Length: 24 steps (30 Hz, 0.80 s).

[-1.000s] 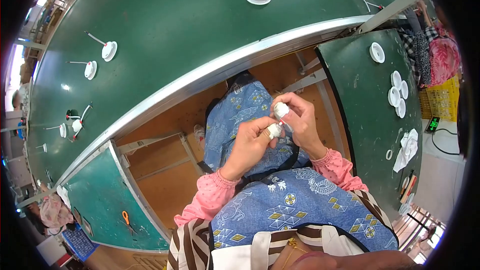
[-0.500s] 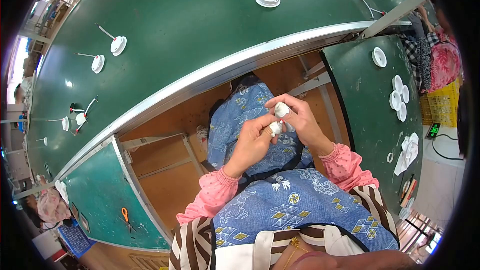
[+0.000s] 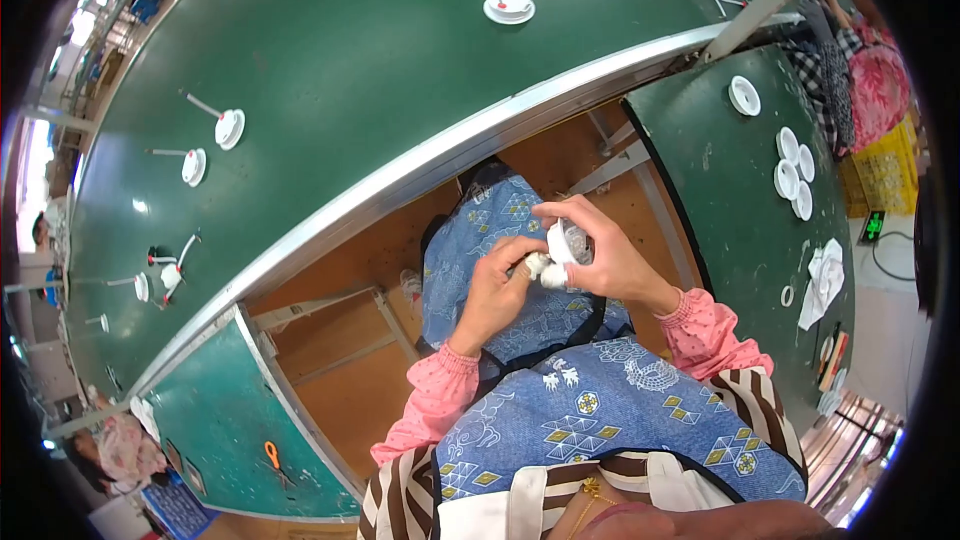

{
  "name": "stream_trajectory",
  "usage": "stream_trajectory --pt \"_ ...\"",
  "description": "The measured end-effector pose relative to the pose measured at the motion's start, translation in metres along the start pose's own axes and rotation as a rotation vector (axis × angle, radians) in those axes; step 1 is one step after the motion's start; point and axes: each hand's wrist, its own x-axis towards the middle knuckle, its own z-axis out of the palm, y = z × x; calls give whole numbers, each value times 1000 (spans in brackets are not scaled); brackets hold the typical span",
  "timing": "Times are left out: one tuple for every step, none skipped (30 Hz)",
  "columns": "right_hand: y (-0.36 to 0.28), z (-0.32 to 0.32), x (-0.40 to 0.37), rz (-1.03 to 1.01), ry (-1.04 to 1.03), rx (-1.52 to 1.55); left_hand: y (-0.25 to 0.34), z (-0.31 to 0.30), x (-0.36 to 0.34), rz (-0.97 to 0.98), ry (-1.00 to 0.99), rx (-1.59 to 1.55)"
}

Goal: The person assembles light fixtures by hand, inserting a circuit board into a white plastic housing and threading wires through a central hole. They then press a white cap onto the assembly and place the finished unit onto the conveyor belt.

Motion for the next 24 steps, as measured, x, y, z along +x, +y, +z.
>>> stream_trajectory --pt "-6 -2 -1 -6 -13 -43 6 -6 3 95 8 158" --pt "-6 -2 -1 -67 14 -99 11 -12 7 196 16 312" --pt "-4 -2 -2 -126 40 -158 13 -15 7 198 23 322" --pt "-4 -3 -2 -186 65 -218 26 -14 9 126 19 245" --pt "-3 -2 -1 -235 83 -295 39 -14 9 53 14 170" --pt "-1 3 -1 -290 93 -302 48 -13 8 -22 4 98" --pt "0 7 0 -346 114 -327 47 -9 8 -122 -62 30" --pt "1 5 2 -400 154 -381 41 -3 7 -156 -93 -23" --pt "4 7 2 -416 154 -402 30 4 7 -167 -84 -142" --pt "6 10 1 -428 161 -430 28 4 8 -226 -111 -331" --pt "6 8 -1 -427 150 -427 33 4 8 -263 -91 -345" --pt "6 5 -4 -420 133 -415 35 4 9 -250 -87 -372" --pt "-1 -2 -8 -393 116 -392 37 6 8 -207 -60 -428" --pt "-12 -9 -12 -369 89 -354 36 6 11 -207 -39 -403" --pt "-20 -15 -15 -386 151 -345 33 5 11 -178 -28 -440" --pt "-17 -17 -16 -393 227 -329 34 4 12 -163 -41 -469" --pt "-10 -17 -16 -404 293 -307 36 1 10 -153 -43 -498" --pt "-8 -16 -16 -418 351 -282 39 0 10 -144 -37 -528" --pt "-7 -15 -17 -401 377 -268 42 1 10 -113 -31 -527" --pt "-4 -12 -17 -398 405 -272 45 3 11 -108 -30 -499" --pt "-2 -9 -16 -397 430 -274 48 5 11 -103 -25 -471" --pt "0 -6 -15 -399 450 -274 49 6 11 -98 -15 -442" --pt "1 -5 -14 -420 472 -280 44 6 11 -69 -10 -431" --pt "-1 -5 -14 -441 494 -292 44 8 12 -56 3 -419"
